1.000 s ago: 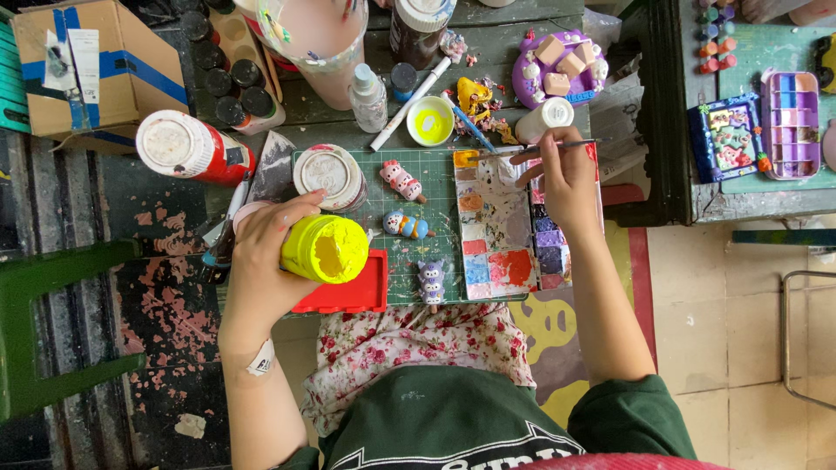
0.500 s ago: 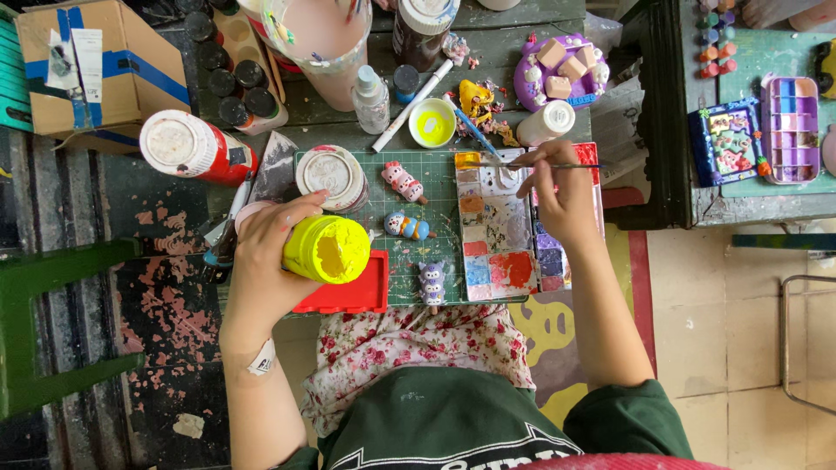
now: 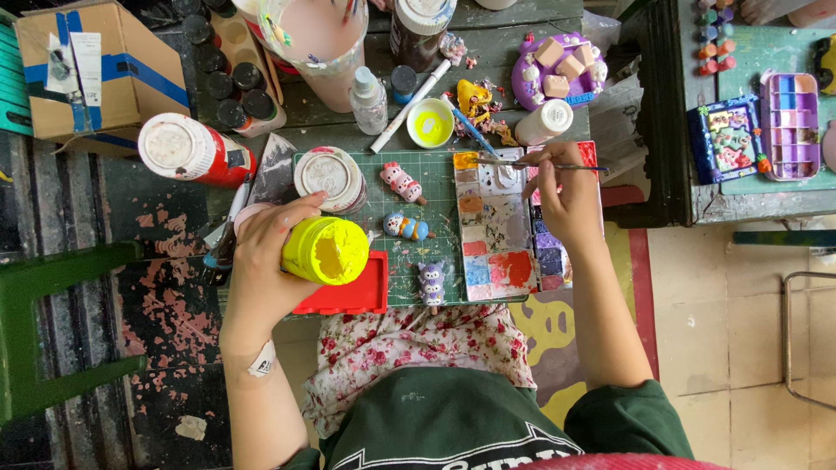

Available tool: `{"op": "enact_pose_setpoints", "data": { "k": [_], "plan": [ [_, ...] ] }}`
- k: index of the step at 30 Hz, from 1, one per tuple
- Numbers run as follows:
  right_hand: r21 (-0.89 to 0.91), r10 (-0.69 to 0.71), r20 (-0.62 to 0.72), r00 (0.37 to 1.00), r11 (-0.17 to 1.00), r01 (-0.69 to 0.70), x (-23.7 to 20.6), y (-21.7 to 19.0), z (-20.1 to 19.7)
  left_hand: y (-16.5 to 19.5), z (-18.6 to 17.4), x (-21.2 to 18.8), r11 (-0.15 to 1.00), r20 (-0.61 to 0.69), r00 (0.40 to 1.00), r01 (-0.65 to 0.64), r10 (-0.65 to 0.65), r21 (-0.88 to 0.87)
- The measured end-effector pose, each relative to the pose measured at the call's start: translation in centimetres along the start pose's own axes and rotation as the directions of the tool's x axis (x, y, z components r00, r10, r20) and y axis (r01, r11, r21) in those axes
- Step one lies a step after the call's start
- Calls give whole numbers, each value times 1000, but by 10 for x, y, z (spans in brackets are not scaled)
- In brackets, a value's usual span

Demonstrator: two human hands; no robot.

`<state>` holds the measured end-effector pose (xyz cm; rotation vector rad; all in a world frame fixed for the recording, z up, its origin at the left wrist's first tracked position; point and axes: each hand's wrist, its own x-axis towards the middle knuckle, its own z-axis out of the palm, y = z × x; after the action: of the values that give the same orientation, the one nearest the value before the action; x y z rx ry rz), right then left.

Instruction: The person sits at a cluttered craft worktable painting small figurines with a paintbrush. They dip the brush into a palette of paints, load it from a yellow paint jar and a small orange paint cup, and apply paint to the figurines, occasionally repositioning the items on the table.

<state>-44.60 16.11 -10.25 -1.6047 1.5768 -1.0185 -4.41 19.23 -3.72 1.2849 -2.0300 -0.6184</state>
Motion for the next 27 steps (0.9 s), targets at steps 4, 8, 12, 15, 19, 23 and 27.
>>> {"op": "enact_pose_setpoints", "data": {
  "k": [4, 8, 12, 15, 19, 23, 27],
  "plan": [
    [53, -55, 5, 998, 997, 55, -1, 6, 5, 0, 1, -1, 1000, -1, 1000, -1, 1, -3],
    [-35, -71, -48, 996, 997, 69, -1, 11, 4, 0, 1, -1, 1000, -2, 1000, 6, -6, 2],
    [63, -47, -1, 999, 997, 47, 0, 11, 3, 0, 1, -1, 1000, 1, 1000, 3, -3, -3],
    [42, -50, -22, 999, 998, 51, 1, 10, 2, 0, 1, 0, 1000, -3, 1000, 5, -5, -7],
    [53, -60, -20, 998, 997, 61, 1, 11, 4, 0, 1, -1, 1000, 0, 1000, 16, -16, -4],
    [87, -58, 32, 998, 995, 55, -1, 12, 5, 1, 0, -2, 1000, 3, 1000, -3, 3, -15],
    [52, -76, -3, 997, 996, 76, 0, 11, 4, 2, 1, 0, 1000, -18, 1000, -5, 5, -17]
  ]
}}
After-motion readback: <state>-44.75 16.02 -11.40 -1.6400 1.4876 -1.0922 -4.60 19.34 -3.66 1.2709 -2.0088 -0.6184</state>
